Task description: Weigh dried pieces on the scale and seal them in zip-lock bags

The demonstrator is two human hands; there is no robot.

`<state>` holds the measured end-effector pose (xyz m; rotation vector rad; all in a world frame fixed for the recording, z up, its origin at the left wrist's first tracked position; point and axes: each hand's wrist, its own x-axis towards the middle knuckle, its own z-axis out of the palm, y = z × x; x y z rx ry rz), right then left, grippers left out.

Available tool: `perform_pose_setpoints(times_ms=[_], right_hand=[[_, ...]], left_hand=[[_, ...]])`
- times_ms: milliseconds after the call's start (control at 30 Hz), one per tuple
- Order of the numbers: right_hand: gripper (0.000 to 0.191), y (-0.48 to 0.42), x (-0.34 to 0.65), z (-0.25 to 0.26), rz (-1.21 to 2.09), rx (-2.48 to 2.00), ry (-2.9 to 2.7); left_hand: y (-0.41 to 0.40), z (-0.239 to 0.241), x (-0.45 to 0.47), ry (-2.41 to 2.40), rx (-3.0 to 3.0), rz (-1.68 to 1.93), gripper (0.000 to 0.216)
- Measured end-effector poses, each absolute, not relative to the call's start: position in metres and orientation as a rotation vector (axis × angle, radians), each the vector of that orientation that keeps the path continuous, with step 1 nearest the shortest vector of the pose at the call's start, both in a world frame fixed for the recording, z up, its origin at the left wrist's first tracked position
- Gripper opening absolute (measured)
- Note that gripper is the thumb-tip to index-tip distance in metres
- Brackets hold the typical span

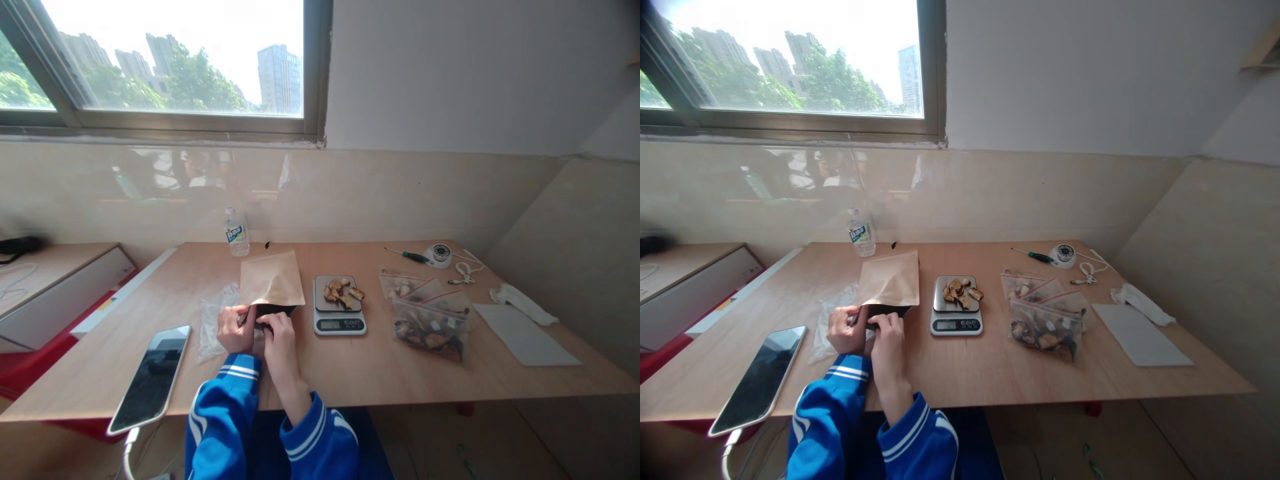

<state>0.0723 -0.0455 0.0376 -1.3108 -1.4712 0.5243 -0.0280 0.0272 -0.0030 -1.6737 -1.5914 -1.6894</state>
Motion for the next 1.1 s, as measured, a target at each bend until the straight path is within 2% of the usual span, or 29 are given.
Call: perform_pose_setpoints(times_ms=[167, 400, 567, 800, 933, 1100], right_hand=[[0.024, -0.063, 0.123, 0.048, 0.578, -1.166, -1.43], [0.021, -0.025, 0.188, 0.043, 0.194, -1.461, -1.387], [0.024, -0.041, 0.166, 0.025, -0.02, -1.495, -1.352], [0.029, -0.093, 0.099, 0.002, 0.382, -1.241, -1.799], [0.039, -0.087, 0.094, 0.02, 0.461, -1.202, -1.627], [0.046, -0.058, 0.09, 0.04, 0.426, -1.229, -1.802]], left_hand=[[0.026, -0.001, -0.028, -1.573, -1.705, -1.684, 0.024], [0.025, 0.004, -0.025, -1.598, -1.714, -1.704, 0.027], [0.024, 0.004, -0.025, -1.592, -1.711, -1.704, 0.026], [0.023, 0.005, -0.025, -1.575, -1.716, -1.72, 0.025], [0.022, 0.006, -0.024, -1.585, -1.741, -1.709, 0.026], [0.023, 0.004, -0.025, -1.622, -1.753, -1.737, 0.026]])
